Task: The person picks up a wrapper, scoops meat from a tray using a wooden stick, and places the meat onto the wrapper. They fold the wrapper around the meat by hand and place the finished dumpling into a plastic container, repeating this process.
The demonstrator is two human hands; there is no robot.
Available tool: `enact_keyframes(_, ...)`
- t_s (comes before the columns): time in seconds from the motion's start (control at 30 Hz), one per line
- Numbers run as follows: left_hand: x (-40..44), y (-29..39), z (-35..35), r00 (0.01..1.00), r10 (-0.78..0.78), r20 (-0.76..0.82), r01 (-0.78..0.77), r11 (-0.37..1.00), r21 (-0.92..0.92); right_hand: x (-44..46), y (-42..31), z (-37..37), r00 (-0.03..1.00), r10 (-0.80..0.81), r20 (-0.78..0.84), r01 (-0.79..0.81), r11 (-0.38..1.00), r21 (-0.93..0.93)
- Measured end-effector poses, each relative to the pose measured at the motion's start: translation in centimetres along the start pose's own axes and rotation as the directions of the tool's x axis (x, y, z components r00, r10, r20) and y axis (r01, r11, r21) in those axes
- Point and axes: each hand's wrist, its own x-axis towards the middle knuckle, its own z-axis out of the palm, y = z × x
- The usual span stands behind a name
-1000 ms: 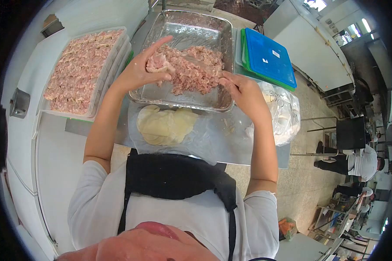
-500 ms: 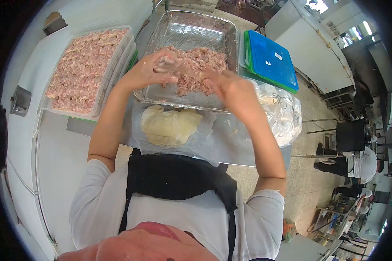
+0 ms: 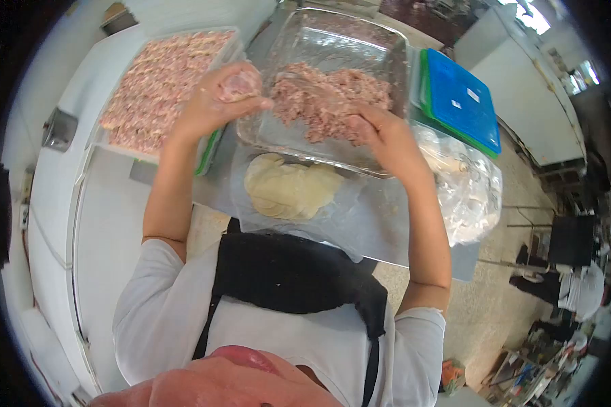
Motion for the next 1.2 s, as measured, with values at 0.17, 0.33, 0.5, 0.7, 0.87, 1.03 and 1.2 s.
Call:
enact_keyframes(0.17, -6.1, 0.8, -9.3, 0.960, 0.037, -0.276, 0.021, 0.978, 0.205, 0.8, 6.3, 3.3, 0.997, 0.049, -0.063, -0.051, 0.999, -0.020)
enact_keyframes(0.33, -12.6, -1.3, -18.3, 0.828, -0.139, -0.543, 0.395, 0.832, 0.390, 0.3, 5.6, 4.4, 0.994, 0.019, -0.107, -0.034, 0.989, -0.143)
enact_keyframes(0.5, -15.9, -4.9, -23.5, 0.785, -0.121, -0.608, 0.574, 0.513, 0.639, 0.3, 6.0, 4.8, 0.995, -0.032, -0.100, -0.001, 0.949, -0.316)
enact_keyframes(0.7, -15.0, -5.7, -22.8, 0.720, -0.301, -0.626, 0.694, 0.299, 0.655, 0.3, 5.9, 4.9, 0.996, 0.005, -0.092, -0.035, 0.945, -0.326)
enact_keyframes(0.87, -14.0, -6.8, -23.1, 0.678, -0.432, -0.595, 0.725, 0.260, 0.637, 0.3, 5.3, 4.7, 0.996, 0.042, -0.079, -0.066, 0.941, -0.332)
enact_keyframes(1.03, -15.6, -8.4, -26.0, 0.720, -0.499, -0.482, 0.693, 0.499, 0.520, 0.4, 5.2, 4.7, 0.997, 0.051, -0.065, -0.069, 0.945, -0.321)
enact_keyframes(1.2, -15.9, -10.8, -27.6, 0.720, -0.490, -0.491, 0.685, 0.393, 0.613, 0.3, 5.6, 4.9, 0.995, -0.008, -0.103, -0.026, 0.945, -0.326)
